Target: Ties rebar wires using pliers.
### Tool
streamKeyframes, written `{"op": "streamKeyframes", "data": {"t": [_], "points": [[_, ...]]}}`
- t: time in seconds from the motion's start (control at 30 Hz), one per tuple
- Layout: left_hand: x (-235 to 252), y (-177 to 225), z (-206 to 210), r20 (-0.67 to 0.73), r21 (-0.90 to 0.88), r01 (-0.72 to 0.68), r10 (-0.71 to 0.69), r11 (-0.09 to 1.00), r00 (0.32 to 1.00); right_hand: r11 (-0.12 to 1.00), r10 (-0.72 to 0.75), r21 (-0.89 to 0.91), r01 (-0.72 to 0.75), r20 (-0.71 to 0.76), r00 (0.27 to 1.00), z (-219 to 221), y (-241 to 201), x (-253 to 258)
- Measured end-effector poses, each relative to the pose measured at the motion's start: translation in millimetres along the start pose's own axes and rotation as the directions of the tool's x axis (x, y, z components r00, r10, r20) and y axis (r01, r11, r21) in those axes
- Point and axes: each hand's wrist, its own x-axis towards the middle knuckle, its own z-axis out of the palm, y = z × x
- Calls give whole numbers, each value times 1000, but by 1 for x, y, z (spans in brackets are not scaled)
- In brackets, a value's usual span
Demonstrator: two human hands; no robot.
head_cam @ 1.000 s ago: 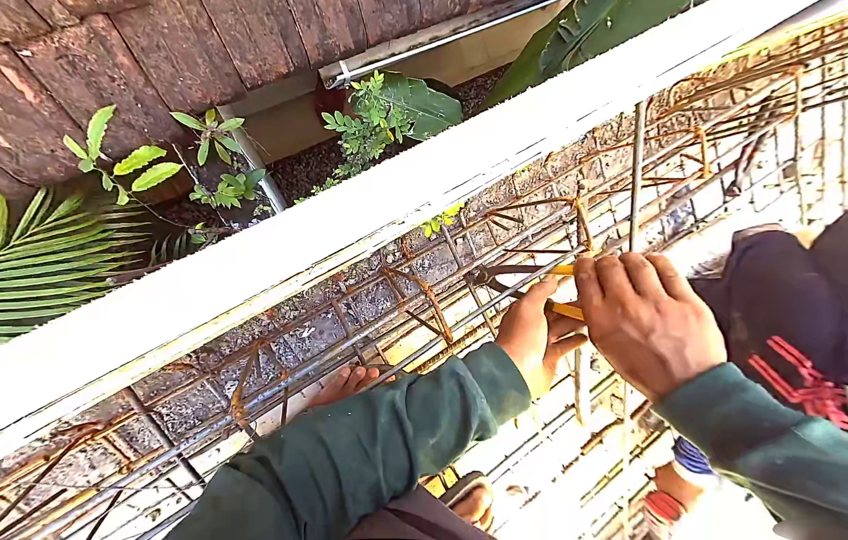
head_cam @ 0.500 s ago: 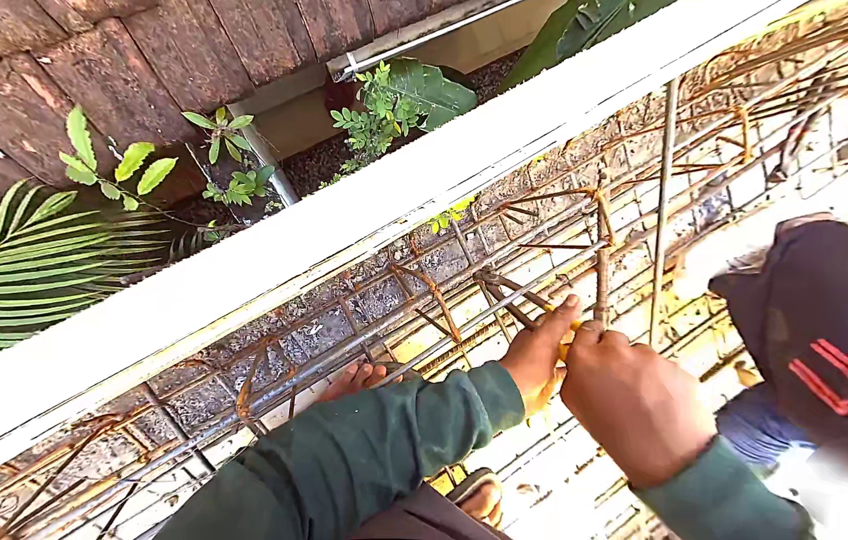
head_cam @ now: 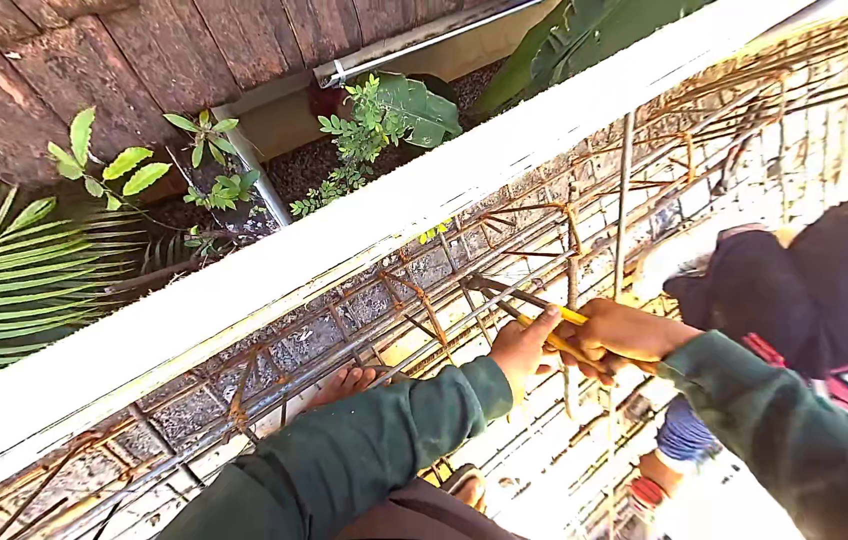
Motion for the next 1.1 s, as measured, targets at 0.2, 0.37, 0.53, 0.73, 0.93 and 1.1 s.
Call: {"op": "streamKeyframes", "data": {"t": [0.2, 0.37, 0.53, 0.73, 0.93, 1.1], "points": [[-5, 16, 13, -60, -106, 0, -6, 994, 998, 763, -422, -640, 88, -391, 818, 29, -4, -45], [-10, 24, 25, -74, -147, 32, -44, 989, 996, 220, -798, -932, -289, -342, 497, 48, 27, -27], [-9, 7, 17, -153, 48, -25, 33, 999, 988, 474, -391, -837, -273, -477, 787, 48, -1, -32], [6, -6, 4, -7, -25, -4, 4, 1000, 1000, 904, -62, -424, 59, 8, 998, -4, -1, -11], [13, 4, 10, 36, -169, -48, 55, 984, 998, 823, -145, -565, -50, -295, 945, 14, -18, -30], [2, 12, 21, -20, -162, 6, -9, 987, 1000, 815, -80, -573, -89, -263, 961, 3, -25, -20]]}}
